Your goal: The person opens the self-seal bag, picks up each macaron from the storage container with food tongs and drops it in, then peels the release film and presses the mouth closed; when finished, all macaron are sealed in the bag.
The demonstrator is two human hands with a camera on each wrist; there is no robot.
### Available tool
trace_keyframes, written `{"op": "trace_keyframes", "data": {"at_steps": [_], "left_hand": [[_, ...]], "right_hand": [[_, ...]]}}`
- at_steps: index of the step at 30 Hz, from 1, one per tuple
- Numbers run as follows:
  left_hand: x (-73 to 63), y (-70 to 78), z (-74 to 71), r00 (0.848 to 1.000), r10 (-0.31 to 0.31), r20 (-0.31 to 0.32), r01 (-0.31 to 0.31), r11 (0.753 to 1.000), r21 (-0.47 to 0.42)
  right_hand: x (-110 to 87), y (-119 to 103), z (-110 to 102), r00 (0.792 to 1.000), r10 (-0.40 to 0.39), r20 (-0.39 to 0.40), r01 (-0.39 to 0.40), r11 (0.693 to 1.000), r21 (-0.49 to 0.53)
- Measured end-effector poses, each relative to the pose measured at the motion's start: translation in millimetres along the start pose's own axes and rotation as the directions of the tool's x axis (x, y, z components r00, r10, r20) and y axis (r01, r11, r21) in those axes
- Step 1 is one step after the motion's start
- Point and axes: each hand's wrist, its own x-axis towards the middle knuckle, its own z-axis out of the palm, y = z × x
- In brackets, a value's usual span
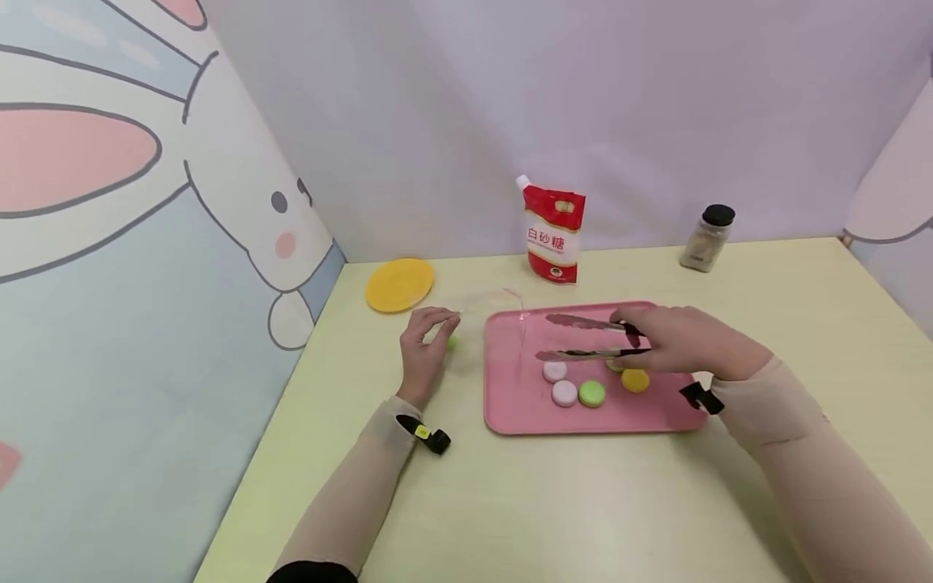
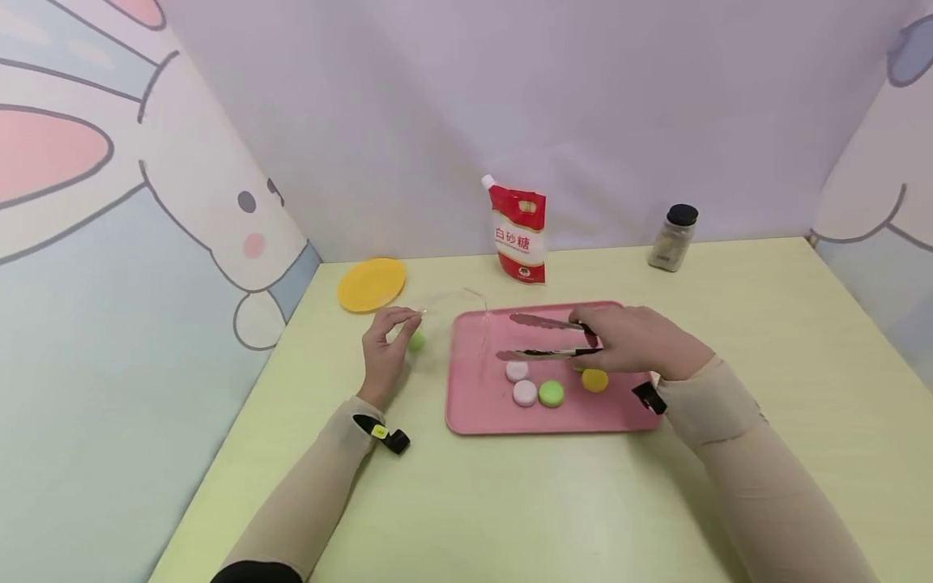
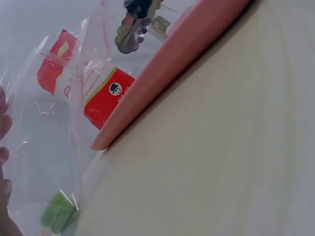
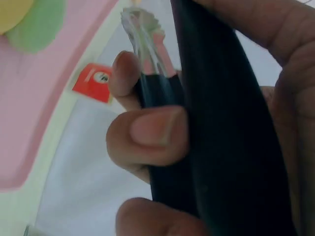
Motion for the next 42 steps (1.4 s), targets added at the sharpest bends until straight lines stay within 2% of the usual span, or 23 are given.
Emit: {"op": "trace_keyframes", "data": {"at_steps": [4,9,17,24,31,38,42], "left_hand": [[1.6,0.8,-1.9,1.0,0.002,-0.027,-0.002,1.0,-0.006],[1.4,1.4,-0.7,1.0,-0.001,-0.028,0.001,1.0,-0.007],[-8.9,1.0,-2.1,1.0,-0.029,-0.008,0.029,0.999,-0.015],[-9.1,-0.7,-4.8,1.0,0.014,-0.004,-0.014,1.0,-0.024],[-4.5,-1.3,0.6,0.999,0.042,-0.011,-0.043,0.998,-0.055],[-3.9,1.4,-0.2,0.999,0.042,0.002,-0.042,0.999,-0.033],[-5.4,1.9,-2.3,1.0,0.022,0.006,-0.022,0.999,-0.034]], "right_hand": [[-2.4,5,3,0.998,-0.024,0.057,0.02,0.998,0.059],[0.6,1,11,0.99,-0.072,0.122,0.056,0.99,0.127],[0.2,-2,30,0.985,-0.08,0.154,0.047,0.978,0.202],[1.7,-1,29,0.981,-0.085,0.173,0.042,0.971,0.237],[0.5,10,21,0.987,-0.129,0.092,0.109,0.974,0.197],[-2.7,15,13,0.995,-0.094,0.038,0.087,0.982,0.167],[2.3,8,8,0.986,-0.167,-0.011,0.166,0.971,0.173]]}}
